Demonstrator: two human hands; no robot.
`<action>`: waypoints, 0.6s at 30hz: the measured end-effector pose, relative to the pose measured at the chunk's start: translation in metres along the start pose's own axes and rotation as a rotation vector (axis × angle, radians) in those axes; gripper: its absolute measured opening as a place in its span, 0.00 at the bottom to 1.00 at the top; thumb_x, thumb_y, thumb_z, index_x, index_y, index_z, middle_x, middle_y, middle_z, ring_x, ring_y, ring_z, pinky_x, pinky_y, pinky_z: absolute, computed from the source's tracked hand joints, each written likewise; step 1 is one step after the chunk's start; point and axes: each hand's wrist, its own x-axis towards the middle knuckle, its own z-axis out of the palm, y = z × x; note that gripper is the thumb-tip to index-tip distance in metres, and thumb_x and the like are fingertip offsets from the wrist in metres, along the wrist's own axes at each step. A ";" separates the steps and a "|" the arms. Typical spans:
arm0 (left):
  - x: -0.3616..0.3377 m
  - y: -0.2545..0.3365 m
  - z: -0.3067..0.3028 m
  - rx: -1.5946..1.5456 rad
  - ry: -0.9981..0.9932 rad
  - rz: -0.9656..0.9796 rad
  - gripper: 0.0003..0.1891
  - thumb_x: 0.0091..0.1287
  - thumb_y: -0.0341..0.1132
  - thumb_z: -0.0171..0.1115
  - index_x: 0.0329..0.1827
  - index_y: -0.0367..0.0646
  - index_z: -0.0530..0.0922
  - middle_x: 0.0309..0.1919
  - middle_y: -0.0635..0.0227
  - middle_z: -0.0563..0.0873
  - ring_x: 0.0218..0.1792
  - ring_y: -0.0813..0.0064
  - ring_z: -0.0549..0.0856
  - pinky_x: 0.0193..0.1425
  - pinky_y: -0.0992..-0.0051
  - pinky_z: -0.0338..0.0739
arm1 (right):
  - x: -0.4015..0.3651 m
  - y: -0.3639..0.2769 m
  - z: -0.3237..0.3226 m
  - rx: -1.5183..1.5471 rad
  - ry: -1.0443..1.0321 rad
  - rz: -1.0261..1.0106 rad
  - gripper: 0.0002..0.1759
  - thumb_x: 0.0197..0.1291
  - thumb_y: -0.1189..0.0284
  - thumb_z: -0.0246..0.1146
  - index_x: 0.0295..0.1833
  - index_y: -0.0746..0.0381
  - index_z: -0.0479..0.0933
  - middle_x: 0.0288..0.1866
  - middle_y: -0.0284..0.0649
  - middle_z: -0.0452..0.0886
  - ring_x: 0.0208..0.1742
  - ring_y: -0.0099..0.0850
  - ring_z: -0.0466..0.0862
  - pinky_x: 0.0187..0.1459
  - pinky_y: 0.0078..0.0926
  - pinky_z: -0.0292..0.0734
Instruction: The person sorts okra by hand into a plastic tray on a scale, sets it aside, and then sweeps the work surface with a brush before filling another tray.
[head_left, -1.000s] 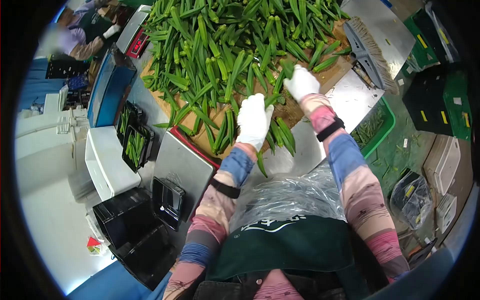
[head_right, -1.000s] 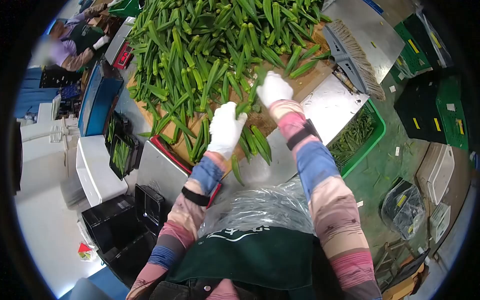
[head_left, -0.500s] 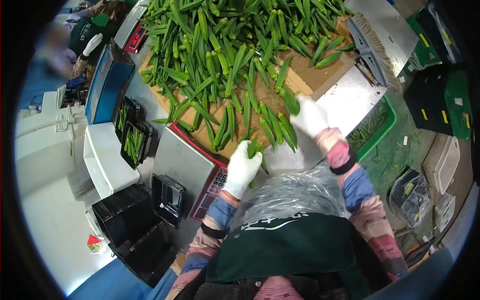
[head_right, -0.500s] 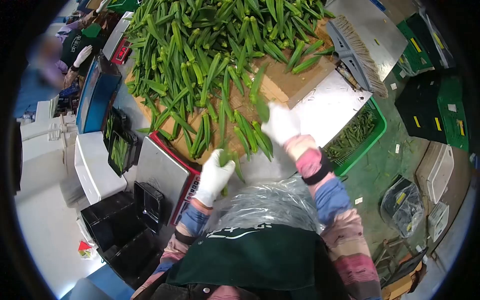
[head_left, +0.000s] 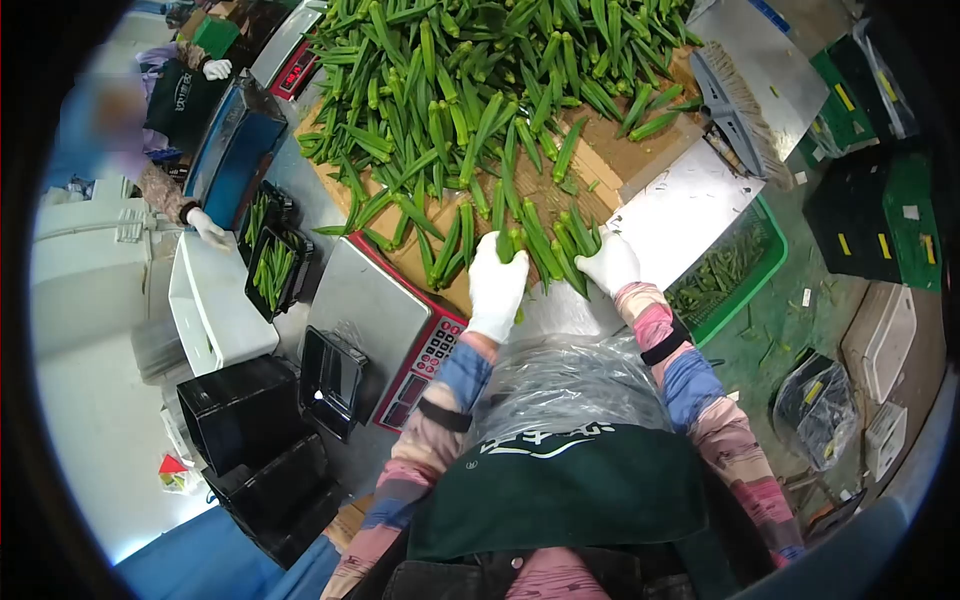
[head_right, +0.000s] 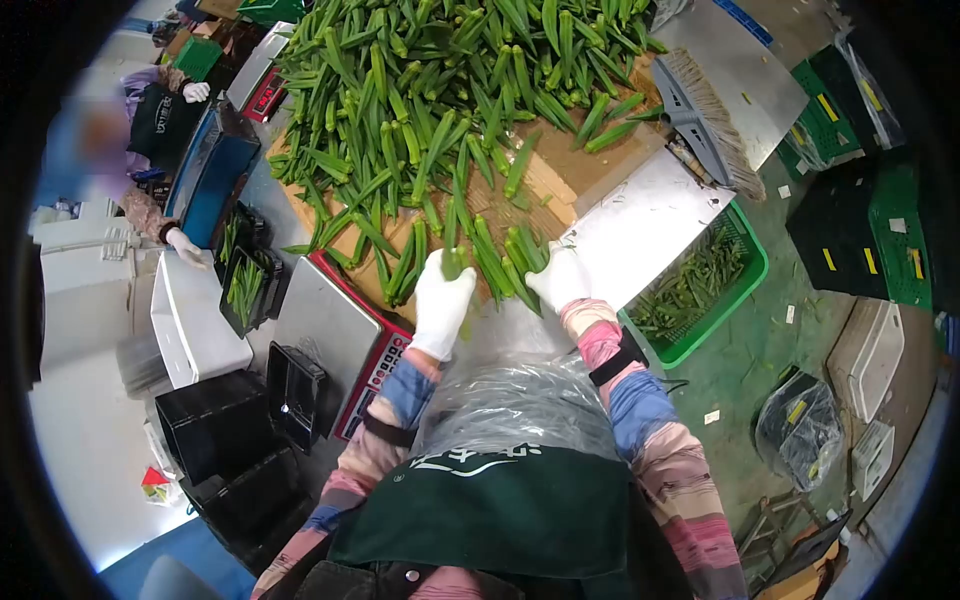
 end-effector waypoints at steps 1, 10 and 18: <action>0.003 0.006 0.009 0.081 0.002 -0.010 0.19 0.65 0.33 0.69 0.57 0.37 0.78 0.45 0.53 0.89 0.47 0.62 0.89 0.54 0.68 0.81 | -0.002 0.004 0.006 -0.015 0.036 -0.014 0.37 0.48 0.58 0.73 0.62 0.68 0.78 0.56 0.54 0.85 0.59 0.48 0.84 0.61 0.40 0.78; 0.006 -0.016 0.038 0.008 -0.048 0.000 0.25 0.62 0.35 0.72 0.60 0.40 0.74 0.45 0.49 0.89 0.48 0.55 0.89 0.52 0.63 0.82 | 0.004 0.005 0.003 0.102 0.076 -0.076 0.35 0.49 0.65 0.74 0.61 0.73 0.77 0.51 0.57 0.87 0.50 0.48 0.88 0.56 0.36 0.82; 0.007 0.020 0.021 -0.984 -0.612 -0.393 0.17 0.72 0.31 0.67 0.61 0.36 0.80 0.50 0.65 0.88 0.46 0.74 0.87 0.51 0.72 0.82 | -0.012 -0.001 -0.028 0.826 -0.179 -0.166 0.21 0.53 0.73 0.75 0.52 0.68 0.83 0.42 0.36 0.88 0.40 0.23 0.83 0.45 0.25 0.80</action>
